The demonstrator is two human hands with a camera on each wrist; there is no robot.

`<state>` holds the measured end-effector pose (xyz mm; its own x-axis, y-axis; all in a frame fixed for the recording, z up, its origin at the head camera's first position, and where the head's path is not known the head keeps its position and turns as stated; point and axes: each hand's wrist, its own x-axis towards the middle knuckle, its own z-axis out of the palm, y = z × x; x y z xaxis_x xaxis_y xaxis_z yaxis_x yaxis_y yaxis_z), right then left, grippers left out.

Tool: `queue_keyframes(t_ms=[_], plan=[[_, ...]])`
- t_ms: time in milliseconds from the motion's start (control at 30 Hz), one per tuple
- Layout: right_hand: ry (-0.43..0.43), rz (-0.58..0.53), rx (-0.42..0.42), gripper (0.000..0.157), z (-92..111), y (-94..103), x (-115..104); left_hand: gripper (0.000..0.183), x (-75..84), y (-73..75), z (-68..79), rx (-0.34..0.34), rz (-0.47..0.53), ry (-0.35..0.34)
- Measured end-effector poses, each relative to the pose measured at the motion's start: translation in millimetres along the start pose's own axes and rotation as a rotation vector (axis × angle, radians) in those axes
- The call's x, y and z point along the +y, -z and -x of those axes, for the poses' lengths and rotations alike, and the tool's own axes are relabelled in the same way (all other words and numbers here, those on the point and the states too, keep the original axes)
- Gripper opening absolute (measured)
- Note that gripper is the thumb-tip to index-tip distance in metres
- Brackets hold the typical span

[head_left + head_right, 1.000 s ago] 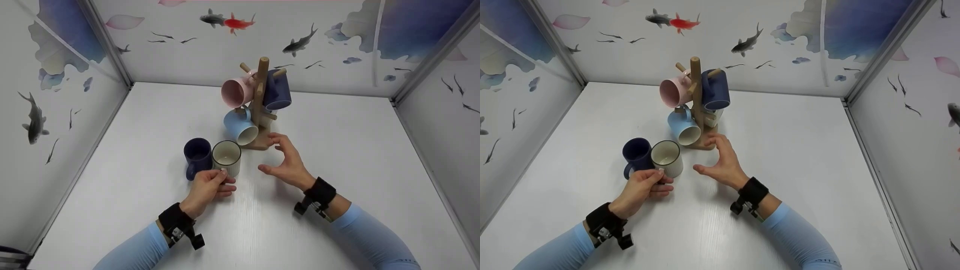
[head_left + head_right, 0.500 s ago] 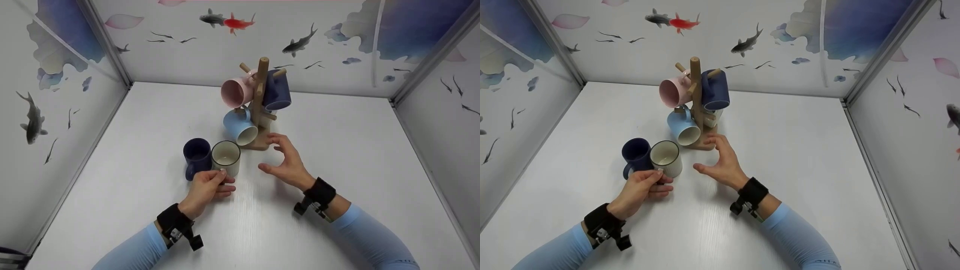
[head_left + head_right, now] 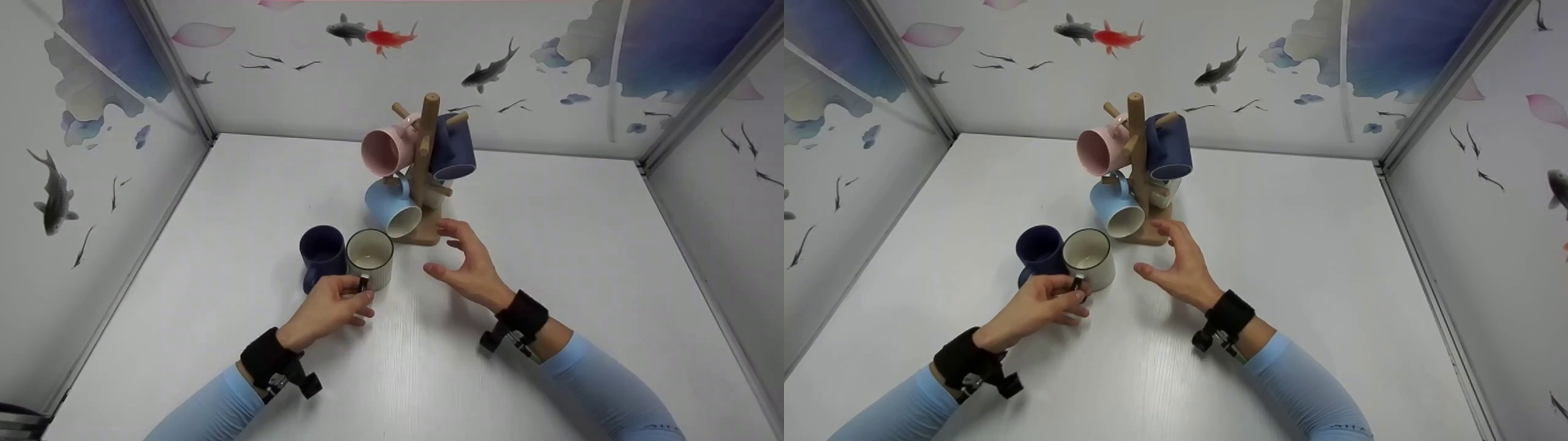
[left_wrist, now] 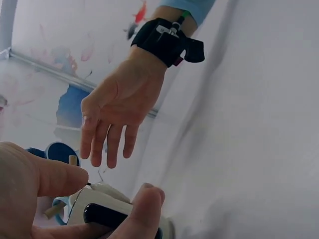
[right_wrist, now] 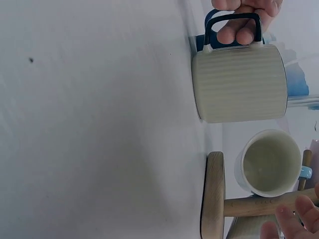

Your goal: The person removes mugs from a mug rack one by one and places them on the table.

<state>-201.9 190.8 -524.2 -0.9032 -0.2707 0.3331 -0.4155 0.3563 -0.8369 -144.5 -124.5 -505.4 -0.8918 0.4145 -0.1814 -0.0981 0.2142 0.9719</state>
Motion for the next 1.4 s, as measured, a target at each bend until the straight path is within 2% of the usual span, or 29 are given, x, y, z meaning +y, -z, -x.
queue_keyframes(t_ms=[133, 333, 467, 633, 800, 967, 1100, 1233, 1400], plan=[[0.005, 0.003, 0.007, 0.078, 0.8, 0.6, -0.1, 0.033, 4.4, 3.7, 1.3, -0.009, -0.117, -0.028], [-0.01, -0.006, 0.006, 0.078, 0.5, 2.0, 1.1, 0.03, 13.9, 7.9, 3.4, 0.024, -0.345, -0.064], [-0.004, -0.007, 0.009, 0.076, 0.9, 2.2, 2.0, 0.024, 18.8, 10.8, 2.3, 0.05, -0.525, -0.123], [0.007, 0.001, 0.009, 0.075, 1.5, 2.6, 1.9, 0.022, 26.3, 13.6, 2.3, 0.103, -0.684, -0.188], [0.009, 0.014, 0.009, 0.074, 2.1, 4.6, 1.4, 0.023, 38.9, 18.3, 2.7, 0.151, -0.761, -0.201], [-0.018, 0.016, 0.005, 0.075, 1.4, 7.2, -1.2, 0.022, 50.0, 19.1, 2.3, 0.219, -0.791, -0.228], [-0.041, 0.005, 0.002, 0.075, -0.2, 9.0, -3.0, 0.024, 55.0, 16.4, 1.5, 0.257, -0.802, -0.288], [-0.048, -0.02, 0.009, 0.075, -1.7, 10.1, -5.8, 0.027, 59.1, 12.0, 0.2, 0.257, -0.809, -0.366], [-0.043, -0.038, 0.017, 0.074, -3.4, 11.3, -8.5, 0.028, 59.9, 6.4, -3.1, 0.223, -0.799, -0.438]])
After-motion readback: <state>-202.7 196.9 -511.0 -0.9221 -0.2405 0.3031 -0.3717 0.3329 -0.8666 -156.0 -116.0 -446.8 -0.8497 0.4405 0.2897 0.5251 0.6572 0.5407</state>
